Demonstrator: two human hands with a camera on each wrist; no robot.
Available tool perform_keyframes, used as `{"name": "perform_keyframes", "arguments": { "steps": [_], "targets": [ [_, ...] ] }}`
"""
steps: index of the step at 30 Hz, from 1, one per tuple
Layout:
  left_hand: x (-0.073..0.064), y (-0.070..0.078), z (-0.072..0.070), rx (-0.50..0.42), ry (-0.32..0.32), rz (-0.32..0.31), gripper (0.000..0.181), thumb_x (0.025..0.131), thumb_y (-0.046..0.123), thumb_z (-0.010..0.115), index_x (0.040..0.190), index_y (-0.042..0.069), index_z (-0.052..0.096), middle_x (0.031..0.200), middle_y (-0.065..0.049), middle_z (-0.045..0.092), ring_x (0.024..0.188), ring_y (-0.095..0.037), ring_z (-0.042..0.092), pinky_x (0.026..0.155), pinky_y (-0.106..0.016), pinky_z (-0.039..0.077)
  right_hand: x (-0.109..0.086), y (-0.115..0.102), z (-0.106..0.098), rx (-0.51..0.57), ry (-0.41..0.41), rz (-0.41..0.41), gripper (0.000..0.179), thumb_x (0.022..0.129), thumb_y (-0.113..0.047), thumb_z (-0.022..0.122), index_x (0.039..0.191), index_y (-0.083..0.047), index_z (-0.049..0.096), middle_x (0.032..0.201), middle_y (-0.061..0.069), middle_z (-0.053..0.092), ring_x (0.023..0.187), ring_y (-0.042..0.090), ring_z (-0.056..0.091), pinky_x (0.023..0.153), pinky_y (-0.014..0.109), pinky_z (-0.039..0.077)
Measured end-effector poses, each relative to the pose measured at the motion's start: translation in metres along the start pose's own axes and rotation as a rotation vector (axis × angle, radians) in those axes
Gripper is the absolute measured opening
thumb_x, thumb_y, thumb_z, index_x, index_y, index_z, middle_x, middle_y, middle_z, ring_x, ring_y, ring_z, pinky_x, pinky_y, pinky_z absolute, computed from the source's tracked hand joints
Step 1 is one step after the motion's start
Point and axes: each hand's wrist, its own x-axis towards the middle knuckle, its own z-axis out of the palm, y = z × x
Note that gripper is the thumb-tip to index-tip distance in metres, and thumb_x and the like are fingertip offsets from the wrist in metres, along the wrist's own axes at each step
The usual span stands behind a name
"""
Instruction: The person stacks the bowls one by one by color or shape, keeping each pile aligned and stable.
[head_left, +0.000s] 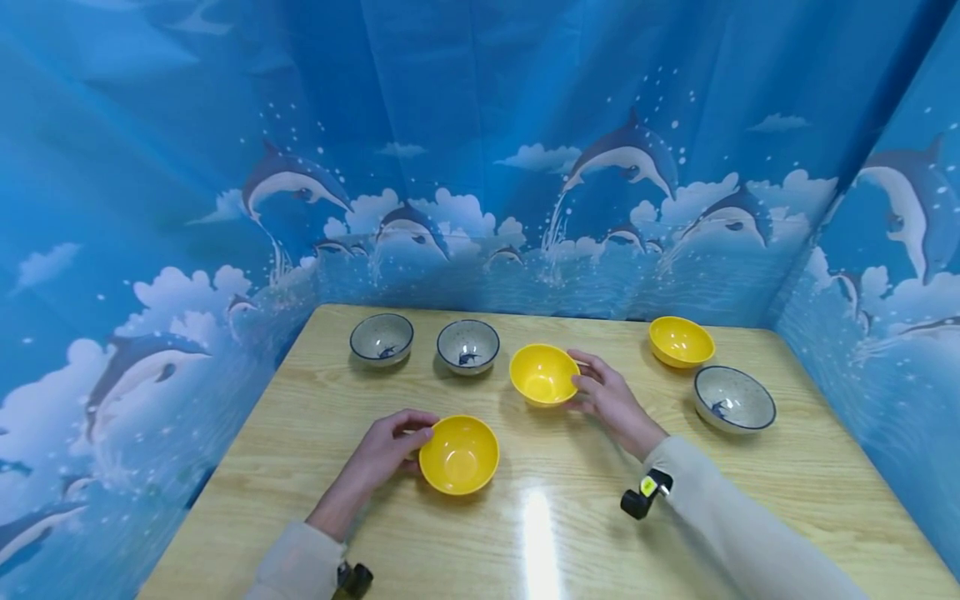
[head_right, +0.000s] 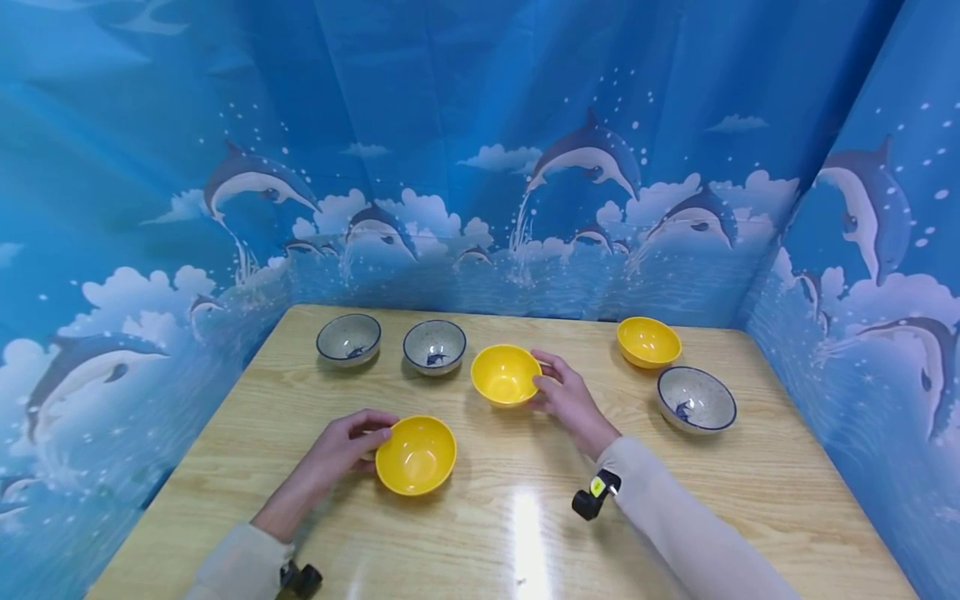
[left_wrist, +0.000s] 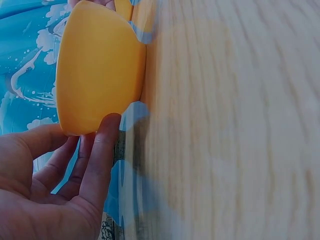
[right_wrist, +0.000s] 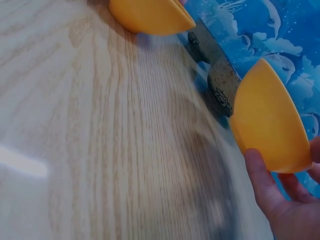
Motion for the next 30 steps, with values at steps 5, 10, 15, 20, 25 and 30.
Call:
{"name": "perform_keyframes", "arguments": {
  "steps": [5,10,15,20,25,30],
  "targets": [
    [-0.001,0.001,0.0,-0.01,0.001,-0.001,0.027,0.108,0.022,0.069,0.134,0.017,0.073,0.134,-0.007,0.071,0.103,-0.025,0.066,0.08,-0.033,0.066,-0.005,-0.005,0.006,-0.007,-0.034,0.006,0.059,0.116,-0.015,0.046,0.172,-0.015,0.028,0.172,0.021,0.034,0.15,0.039,0.049,0.119,0.053,0.054],
    [-0.001,0.0,0.0,0.004,0.005,0.006,0.026,0.109,0.023,0.069,0.134,0.018,0.073,0.133,-0.007,0.071,0.104,-0.025,0.066,0.081,-0.033,0.066,-0.01,-0.009,0.013,-0.019,-0.063,0.012,0.058,0.116,-0.015,0.046,0.172,-0.014,0.03,0.172,0.02,0.035,0.15,0.04,0.048,0.122,0.058,0.05],
    [-0.001,0.0,0.0,0.01,0.005,0.004,0.026,0.109,0.023,0.069,0.134,0.018,0.073,0.133,-0.007,0.071,0.104,-0.025,0.066,0.082,-0.032,0.066,-0.014,-0.012,0.021,-0.042,-0.089,0.005,0.057,0.116,-0.015,0.046,0.171,-0.014,0.032,0.171,0.019,0.038,0.15,0.039,0.05,0.121,0.059,0.05],
    [0.0,0.0,0.0,0.007,0.003,0.003,0.026,0.109,0.023,0.069,0.134,0.018,0.073,0.134,-0.007,0.071,0.104,-0.025,0.066,0.081,-0.032,0.066,-0.015,-0.015,0.028,-0.068,-0.1,0.003,0.055,0.116,-0.017,0.048,0.169,-0.015,0.036,0.169,0.02,0.041,0.145,0.038,0.055,0.119,0.058,0.053],
    [0.0,-0.001,0.0,0.007,-0.001,0.008,0.027,0.109,0.024,0.069,0.134,0.018,0.073,0.133,-0.006,0.071,0.103,-0.024,0.067,0.081,-0.032,0.066,-0.018,-0.016,0.034,-0.077,-0.119,-0.002,0.054,0.115,-0.017,0.05,0.168,-0.017,0.039,0.167,0.019,0.043,0.141,0.035,0.058,0.117,0.056,0.055],
    [-0.001,-0.001,-0.001,0.009,-0.004,0.012,0.027,0.109,0.024,0.069,0.134,0.018,0.073,0.133,-0.006,0.071,0.103,-0.024,0.067,0.081,-0.032,0.066,-0.022,-0.018,0.039,-0.088,-0.146,-0.021,0.054,0.115,-0.019,0.051,0.168,-0.017,0.04,0.167,0.019,0.044,0.136,0.031,0.062,0.117,0.057,0.055]
  ]
}}
